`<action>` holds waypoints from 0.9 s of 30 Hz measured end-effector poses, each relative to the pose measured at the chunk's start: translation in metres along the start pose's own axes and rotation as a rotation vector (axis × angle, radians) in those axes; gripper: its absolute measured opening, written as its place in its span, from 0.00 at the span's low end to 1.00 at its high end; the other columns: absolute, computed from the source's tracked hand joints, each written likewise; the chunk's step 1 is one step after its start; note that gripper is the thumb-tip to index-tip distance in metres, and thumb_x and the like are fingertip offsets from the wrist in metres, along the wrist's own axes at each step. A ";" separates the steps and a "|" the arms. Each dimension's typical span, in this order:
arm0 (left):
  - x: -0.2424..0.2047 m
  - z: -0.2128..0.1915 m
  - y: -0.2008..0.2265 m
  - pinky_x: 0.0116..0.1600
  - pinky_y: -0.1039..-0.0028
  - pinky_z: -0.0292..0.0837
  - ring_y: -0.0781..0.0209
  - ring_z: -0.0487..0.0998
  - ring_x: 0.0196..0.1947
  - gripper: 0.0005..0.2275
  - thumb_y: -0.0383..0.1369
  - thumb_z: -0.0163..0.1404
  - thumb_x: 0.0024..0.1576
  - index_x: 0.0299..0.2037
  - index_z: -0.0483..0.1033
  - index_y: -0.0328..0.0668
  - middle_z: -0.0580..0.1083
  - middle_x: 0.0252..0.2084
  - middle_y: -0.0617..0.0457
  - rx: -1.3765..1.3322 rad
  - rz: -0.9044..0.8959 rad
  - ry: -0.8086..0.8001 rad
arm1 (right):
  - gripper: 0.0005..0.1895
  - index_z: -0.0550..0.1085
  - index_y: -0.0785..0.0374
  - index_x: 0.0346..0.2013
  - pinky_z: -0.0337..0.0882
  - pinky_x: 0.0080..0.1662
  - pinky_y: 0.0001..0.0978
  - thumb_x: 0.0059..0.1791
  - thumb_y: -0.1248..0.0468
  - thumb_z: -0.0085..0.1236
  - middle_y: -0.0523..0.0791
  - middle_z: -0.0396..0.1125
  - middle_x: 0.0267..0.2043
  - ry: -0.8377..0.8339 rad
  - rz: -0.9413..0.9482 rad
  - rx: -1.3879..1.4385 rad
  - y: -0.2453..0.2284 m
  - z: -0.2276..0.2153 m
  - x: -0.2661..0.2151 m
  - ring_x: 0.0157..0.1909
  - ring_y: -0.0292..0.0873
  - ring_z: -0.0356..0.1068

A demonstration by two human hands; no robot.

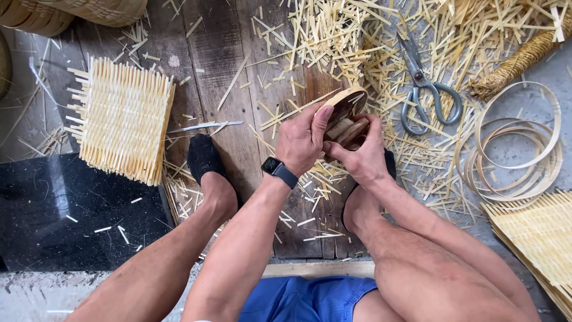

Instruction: Weaving bamboo strips into mats and circular bases for furniture manufacturing.

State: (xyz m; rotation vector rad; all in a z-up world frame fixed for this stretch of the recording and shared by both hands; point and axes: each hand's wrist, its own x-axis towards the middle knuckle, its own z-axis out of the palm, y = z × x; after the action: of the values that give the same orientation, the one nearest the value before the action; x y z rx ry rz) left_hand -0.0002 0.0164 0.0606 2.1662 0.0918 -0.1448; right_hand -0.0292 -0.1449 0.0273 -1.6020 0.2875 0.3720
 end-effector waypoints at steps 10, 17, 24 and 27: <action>0.017 -0.026 -0.054 0.33 0.55 0.73 0.45 0.79 0.30 0.24 0.51 0.40 0.66 0.45 0.87 0.45 0.80 0.29 0.38 -0.126 -0.457 -0.003 | 0.42 0.55 0.69 0.63 0.80 0.51 0.41 0.42 0.58 0.65 0.49 0.64 0.49 -0.221 0.038 0.321 0.030 -0.040 0.002 0.51 0.46 0.71; -0.010 -0.061 -0.200 0.49 0.70 0.76 0.64 0.79 0.46 0.22 0.48 0.46 0.67 0.57 0.72 0.34 0.78 0.47 0.53 -0.645 -0.657 0.242 | 0.28 0.66 0.72 0.59 0.79 0.54 0.43 0.48 0.61 0.58 0.52 0.70 0.50 -0.302 -0.010 0.682 0.005 -0.068 -0.003 0.51 0.49 0.73; 0.002 -0.099 -0.186 0.39 0.58 0.84 0.44 0.84 0.36 0.11 0.20 0.48 0.59 0.50 0.75 0.20 0.80 0.42 0.31 -0.129 -1.131 -0.550 | 0.31 0.63 0.65 0.61 0.81 0.46 0.46 0.44 0.64 0.58 0.50 0.69 0.50 -0.140 -0.027 0.583 0.006 -0.075 -0.007 0.48 0.49 0.75; 0.062 -0.101 -0.185 0.45 0.58 0.83 0.45 0.84 0.41 0.15 0.22 0.47 0.60 0.55 0.68 0.18 0.78 0.48 0.32 -0.534 -0.995 -0.257 | 0.30 0.62 0.64 0.60 0.80 0.46 0.48 0.44 0.65 0.58 0.50 0.68 0.51 -0.095 -0.014 0.577 0.011 -0.077 -0.005 0.48 0.50 0.75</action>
State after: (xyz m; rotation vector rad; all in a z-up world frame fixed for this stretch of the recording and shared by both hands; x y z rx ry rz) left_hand 0.0458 0.2050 -0.0428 1.3879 0.9420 -0.8522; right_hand -0.0339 -0.2225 0.0224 -1.0174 0.2796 0.3165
